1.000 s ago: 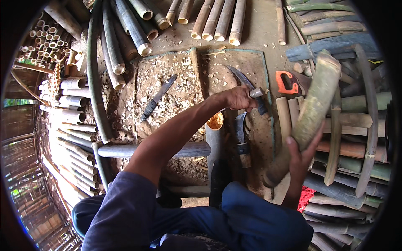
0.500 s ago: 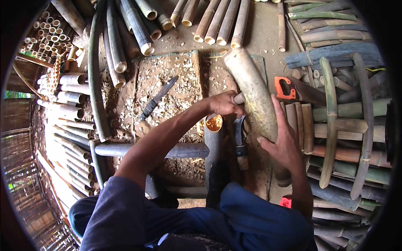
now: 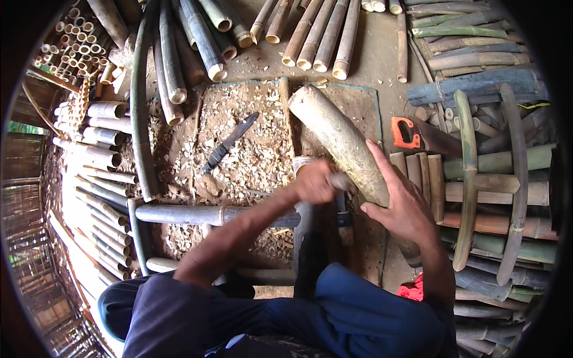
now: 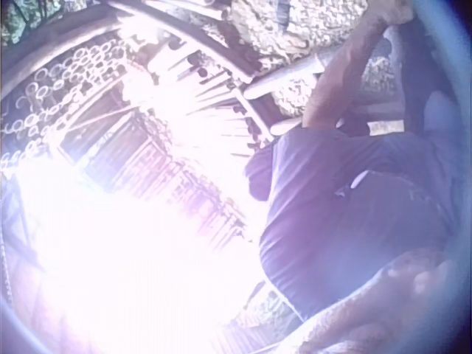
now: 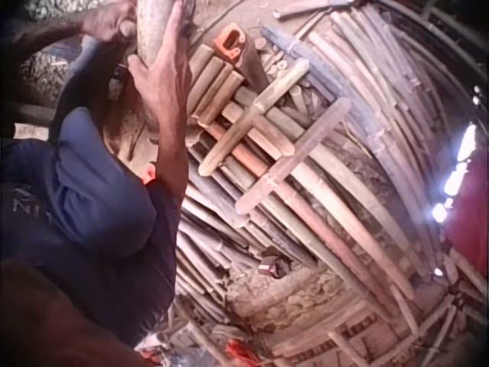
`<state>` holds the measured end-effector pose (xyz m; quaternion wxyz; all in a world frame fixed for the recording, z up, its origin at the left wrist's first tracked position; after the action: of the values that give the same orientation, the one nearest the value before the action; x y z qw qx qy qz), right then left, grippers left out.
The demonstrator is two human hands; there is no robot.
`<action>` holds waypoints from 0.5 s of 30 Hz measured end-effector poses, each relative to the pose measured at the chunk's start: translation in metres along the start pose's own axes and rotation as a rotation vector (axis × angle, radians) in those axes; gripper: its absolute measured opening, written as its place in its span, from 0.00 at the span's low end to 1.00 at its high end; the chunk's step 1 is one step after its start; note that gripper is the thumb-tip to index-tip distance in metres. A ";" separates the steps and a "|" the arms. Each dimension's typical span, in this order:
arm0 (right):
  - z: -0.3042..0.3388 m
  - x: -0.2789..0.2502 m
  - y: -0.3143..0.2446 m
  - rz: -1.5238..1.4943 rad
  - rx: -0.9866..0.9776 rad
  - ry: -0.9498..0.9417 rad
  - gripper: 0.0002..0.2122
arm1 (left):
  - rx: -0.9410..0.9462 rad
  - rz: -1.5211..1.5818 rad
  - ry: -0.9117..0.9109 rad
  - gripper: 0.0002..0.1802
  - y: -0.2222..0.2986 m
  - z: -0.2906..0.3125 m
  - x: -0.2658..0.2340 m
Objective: The person carves and shapes bamboo segments using a knife and an adze. They shave the inner edges of a segment, apply a substance from a small container, and fit different segments together.
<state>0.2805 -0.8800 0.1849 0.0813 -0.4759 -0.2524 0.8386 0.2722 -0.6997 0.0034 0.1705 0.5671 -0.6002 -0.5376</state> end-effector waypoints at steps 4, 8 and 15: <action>0.003 0.002 0.006 -0.043 -0.067 0.025 0.50 | -0.225 -0.058 0.435 0.18 0.042 0.009 0.053; 0.011 -0.021 0.002 -0.060 -0.038 -0.024 0.51 | -0.419 0.507 1.012 0.09 0.031 0.016 0.005; -0.021 -0.040 -0.049 -0.002 -0.178 -0.157 0.51 | -0.309 0.916 1.702 0.14 -0.037 0.059 -0.048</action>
<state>0.3143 -0.8453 0.2304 0.0197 -0.4138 -0.3320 0.8475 0.2572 -0.6237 -0.0299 0.8113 0.4489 -0.3618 0.0966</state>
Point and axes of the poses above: each hand's wrist, its own z-axis away from the middle knuckle, its own x-axis out of the palm, y = z × x, the point moved 2 cm from there along -z, towards the middle knuckle, and after that the axes turned 15 degrees about x, right-handed, at the moved point
